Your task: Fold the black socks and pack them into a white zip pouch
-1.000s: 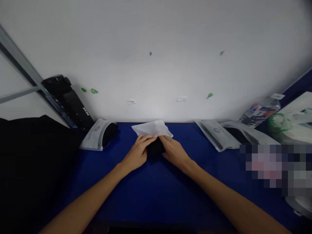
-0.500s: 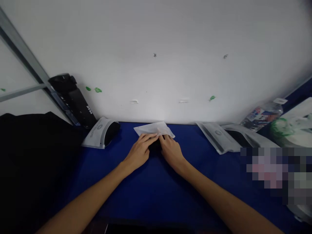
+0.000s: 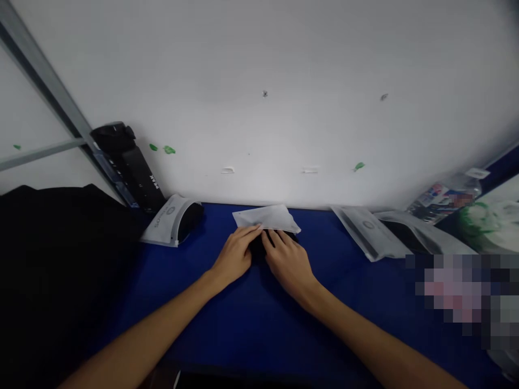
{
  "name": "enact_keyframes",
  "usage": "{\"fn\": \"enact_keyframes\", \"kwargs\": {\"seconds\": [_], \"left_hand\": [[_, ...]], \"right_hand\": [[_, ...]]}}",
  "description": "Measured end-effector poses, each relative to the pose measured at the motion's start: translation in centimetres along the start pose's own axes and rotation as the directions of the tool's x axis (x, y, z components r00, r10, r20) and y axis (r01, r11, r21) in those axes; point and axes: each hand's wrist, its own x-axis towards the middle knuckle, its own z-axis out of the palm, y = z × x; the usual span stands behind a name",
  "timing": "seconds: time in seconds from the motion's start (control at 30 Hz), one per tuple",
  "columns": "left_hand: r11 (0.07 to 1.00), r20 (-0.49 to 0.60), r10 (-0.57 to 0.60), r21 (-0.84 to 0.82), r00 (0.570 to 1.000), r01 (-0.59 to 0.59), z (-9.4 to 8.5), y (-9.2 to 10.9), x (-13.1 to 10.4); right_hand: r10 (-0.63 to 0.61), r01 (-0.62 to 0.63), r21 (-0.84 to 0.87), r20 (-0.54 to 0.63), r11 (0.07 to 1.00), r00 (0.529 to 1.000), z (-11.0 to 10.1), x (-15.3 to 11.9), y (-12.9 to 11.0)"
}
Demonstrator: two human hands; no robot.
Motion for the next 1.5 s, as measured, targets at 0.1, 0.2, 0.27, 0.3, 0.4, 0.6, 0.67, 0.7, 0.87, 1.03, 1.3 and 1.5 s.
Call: {"fn": "enact_keyframes", "kwargs": {"seconds": [0.1,0.2,0.27,0.3,0.4,0.6,0.67,0.7,0.87,1.03,1.3,1.5], "left_hand": [[0.999,-0.024,0.02,-0.032,1.0,-0.021,0.2,0.3,0.1],[0.999,-0.021,0.013,-0.034,1.0,-0.014,0.4,1.0,0.3],[0.999,-0.023,0.002,-0.035,1.0,-0.003,0.7,1.4,0.2],[0.999,-0.028,-0.006,-0.035,1.0,0.005,0.8,1.6,0.2],[0.999,-0.021,-0.035,-0.023,0.999,0.034,0.9,1.9,-0.1],[0.971,0.107,-0.098,0.228,0.989,0.071,0.3,2.6,0.0],[0.975,0.16,-0.113,0.208,0.981,0.078,0.1,2.7,0.2],[0.98,0.193,-0.122,0.178,0.974,0.087,0.0,2.7,0.2],[0.998,0.357,-0.059,0.041,0.932,0.047,-1.4,2.2,0.5],[0.996,0.353,0.083,-0.005,0.932,-0.087,-2.2,2.2,0.7],[0.989,0.226,0.14,-0.073,0.964,-0.127,-1.0,0.8,1.0],[0.991,0.197,0.114,-0.096,0.974,-0.096,-2.1,-0.2,1.1]], "right_hand": [[0.019,-0.023,0.051,0.074,0.998,0.997,-0.1,0.5,0.4],[0.116,-0.124,0.06,0.116,0.99,0.986,-0.2,1.2,0.8],[0.17,-0.175,0.038,0.109,0.984,0.979,-0.1,1.5,0.6],[0.179,-0.183,0.033,0.102,0.983,0.979,0.1,1.5,0.3],[0.15,-0.155,0.055,0.08,0.986,0.985,1.1,1.6,-0.4],[0.016,-0.021,0.215,0.023,0.976,1.0,2.9,1.7,0.7],[-0.06,0.057,0.286,0.002,0.957,0.998,3.0,1.8,1.8],[-0.119,0.115,0.328,-0.009,0.938,0.993,3.0,1.8,2.4],[-0.403,0.408,0.621,-0.158,0.669,0.902,3.4,2.1,4.7],[-0.254,0.202,0.445,0.058,0.872,0.966,4.7,2.1,3.8],[0.209,-0.237,0.159,0.175,0.958,0.962,6.0,4.3,-0.9],[-0.045,0.003,0.304,0.131,0.953,0.99,6.4,6.2,0.6]]}}
